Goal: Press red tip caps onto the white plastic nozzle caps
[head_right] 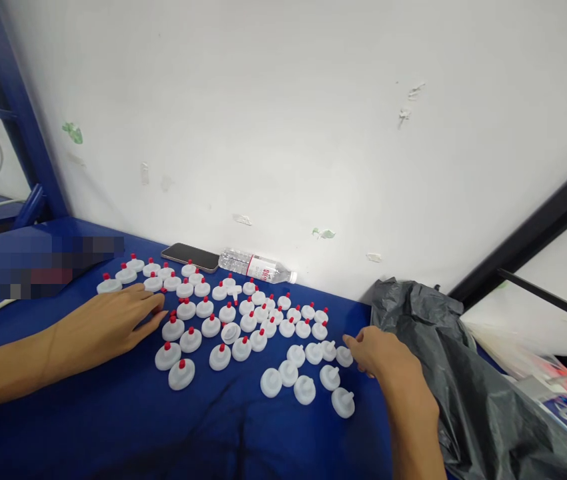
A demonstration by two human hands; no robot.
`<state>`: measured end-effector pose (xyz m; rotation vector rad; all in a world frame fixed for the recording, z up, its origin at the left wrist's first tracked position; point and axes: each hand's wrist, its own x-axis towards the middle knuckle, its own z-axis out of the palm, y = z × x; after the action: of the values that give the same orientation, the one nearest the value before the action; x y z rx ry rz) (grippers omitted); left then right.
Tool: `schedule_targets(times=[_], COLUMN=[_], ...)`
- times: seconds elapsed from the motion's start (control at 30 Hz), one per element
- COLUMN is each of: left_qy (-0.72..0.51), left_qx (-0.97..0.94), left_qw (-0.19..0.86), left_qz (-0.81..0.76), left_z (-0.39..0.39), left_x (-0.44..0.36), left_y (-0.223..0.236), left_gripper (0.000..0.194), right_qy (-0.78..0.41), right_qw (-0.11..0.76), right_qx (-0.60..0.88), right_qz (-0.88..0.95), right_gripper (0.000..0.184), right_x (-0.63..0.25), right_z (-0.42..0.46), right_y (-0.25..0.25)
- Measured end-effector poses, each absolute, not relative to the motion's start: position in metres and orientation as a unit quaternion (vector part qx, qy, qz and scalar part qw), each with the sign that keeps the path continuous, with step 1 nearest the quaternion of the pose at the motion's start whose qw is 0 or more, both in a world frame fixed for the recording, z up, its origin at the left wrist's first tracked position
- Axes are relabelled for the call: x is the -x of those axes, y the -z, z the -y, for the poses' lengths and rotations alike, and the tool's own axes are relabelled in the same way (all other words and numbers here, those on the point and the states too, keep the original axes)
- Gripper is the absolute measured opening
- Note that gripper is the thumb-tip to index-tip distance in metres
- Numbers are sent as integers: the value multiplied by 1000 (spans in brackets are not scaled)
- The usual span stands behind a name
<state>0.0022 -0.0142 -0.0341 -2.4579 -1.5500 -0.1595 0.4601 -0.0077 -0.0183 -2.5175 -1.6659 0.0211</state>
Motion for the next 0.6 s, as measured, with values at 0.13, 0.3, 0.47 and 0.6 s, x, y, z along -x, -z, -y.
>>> schedule_targets(times=[0.13,0.3,0.47,0.6], left_qy=[89,94,95,127], left_qx=[833,831,834,841], left_qw=[84,78,89,107], left_qz=[539,543,536,515], left_z=[15,13,13,14], left_x=[-3,-4,-5,-3], left_y=[34,35,34,37], left_gripper=[31,29,29,28], right_qy=[-116,-69,-89,-97], right_qw=[7,2,9,-9], right_qx=[815,801,785,787], right_qz=[567,595,612,609], right_gripper=[10,26,21,21], right_x=[-456,-445,-446,-445], right_z=[8,12,14,14], right_y=[20,19,16,11])
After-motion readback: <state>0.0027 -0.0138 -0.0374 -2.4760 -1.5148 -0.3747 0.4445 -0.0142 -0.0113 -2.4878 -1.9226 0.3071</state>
